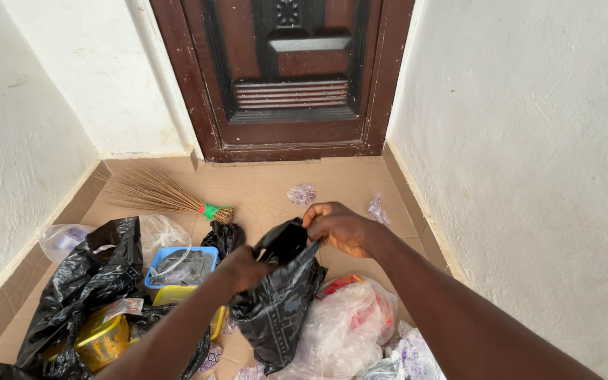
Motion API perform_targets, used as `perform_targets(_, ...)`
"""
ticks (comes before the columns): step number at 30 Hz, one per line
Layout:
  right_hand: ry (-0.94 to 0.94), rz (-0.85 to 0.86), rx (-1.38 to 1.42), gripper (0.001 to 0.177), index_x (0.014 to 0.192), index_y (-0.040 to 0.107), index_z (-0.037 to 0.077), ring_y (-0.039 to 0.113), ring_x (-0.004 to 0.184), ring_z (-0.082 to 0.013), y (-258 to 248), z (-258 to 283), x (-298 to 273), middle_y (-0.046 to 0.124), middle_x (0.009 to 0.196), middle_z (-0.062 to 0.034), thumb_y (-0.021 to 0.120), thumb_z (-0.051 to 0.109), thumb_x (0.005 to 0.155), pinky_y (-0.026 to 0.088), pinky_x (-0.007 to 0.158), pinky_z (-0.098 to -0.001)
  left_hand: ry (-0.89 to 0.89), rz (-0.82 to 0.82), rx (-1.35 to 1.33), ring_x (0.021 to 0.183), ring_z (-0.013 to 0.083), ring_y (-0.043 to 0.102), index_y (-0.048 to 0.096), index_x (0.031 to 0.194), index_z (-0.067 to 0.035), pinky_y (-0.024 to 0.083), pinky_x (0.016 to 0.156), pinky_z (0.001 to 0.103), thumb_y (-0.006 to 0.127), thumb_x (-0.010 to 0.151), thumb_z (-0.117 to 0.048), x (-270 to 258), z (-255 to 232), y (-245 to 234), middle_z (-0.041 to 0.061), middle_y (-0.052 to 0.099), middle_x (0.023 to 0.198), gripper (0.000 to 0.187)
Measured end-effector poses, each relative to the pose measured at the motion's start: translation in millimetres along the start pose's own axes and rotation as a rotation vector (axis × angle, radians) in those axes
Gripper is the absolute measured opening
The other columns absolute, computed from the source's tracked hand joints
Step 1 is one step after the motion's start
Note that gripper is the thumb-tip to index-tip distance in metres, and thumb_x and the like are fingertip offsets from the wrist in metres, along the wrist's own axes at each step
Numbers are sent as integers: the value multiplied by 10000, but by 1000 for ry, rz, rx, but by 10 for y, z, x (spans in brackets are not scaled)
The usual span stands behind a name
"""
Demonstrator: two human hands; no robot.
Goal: The person sorts through a pile of trash on the floor, picking up various plastic bags and items. They place bubble wrap and other plastic waste into a purple bag and a black trash bag, organizing the debris in a corner near a door.
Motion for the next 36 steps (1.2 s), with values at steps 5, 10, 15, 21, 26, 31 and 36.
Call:
perform_targets(5,66,216,0,217,944,617,22,600,812,-136,172,-8,-144,617,875,-35,679,-64,754,492,769,-282,-156,-111,-267,919,325,717,774,1104,-15,541,858,454,705,876,-345,-93,45,-126,187,758,1000,407)
perform_targets(10,179,189,-509,162,857,645,25,582,731,-155,124,-24,-122,614,822,-64,709,-14,714,506,660,-314,-76,-205,-924,634,199,495,721,977,-31,439,643,411,562,964,-156,12,-101,-435,29,689,763,203)
perform_targets(15,412,-243,-1176,207,936,695,37,716,919,-291,-131,-114,-154,721,1010,-155,748,106,749,572,774,-429,2,53,-746,544,137,422,746,942,-53,374,538,294,601,977,-162,-178,-330,-408,26,483,599,185)
perform_targets(21,436,-424,-1128,214,905,736,-54,784,893,-317,-565,-444,-102,798,897,-241,718,101,759,591,815,-382,55,48,-677,501,144,480,775,945,-52,369,465,317,709,893,-157,-247,-341,-287,11,529,612,134)
perform_targets(26,34,-449,-682,205,855,685,31,680,726,-212,-548,-312,-55,715,796,-113,784,56,677,554,681,-365,3,-60,-674,575,165,520,767,969,3,450,525,332,766,872,-237,-283,-264,-396,53,566,680,258)
perform_targets(31,-307,-324,-368,205,895,682,52,630,774,-116,-23,48,201,674,834,-21,797,24,728,540,714,-290,-59,-276,-519,794,199,686,742,1055,5,522,749,297,840,815,-196,-274,-158,-652,93,727,869,328)
perform_targets(36,-403,-465,-400,168,896,671,36,675,748,-122,272,290,295,710,821,-43,755,127,782,553,713,-314,-6,-180,-699,858,244,725,678,1220,30,587,760,350,722,761,67,-124,145,-734,151,758,995,462)
Point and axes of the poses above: each hand's wrist, its own x-axis towards the middle knuckle, its own y-axis out of the palm, z = x × y, the point moved 4 cm from there along x, towards the middle knuckle
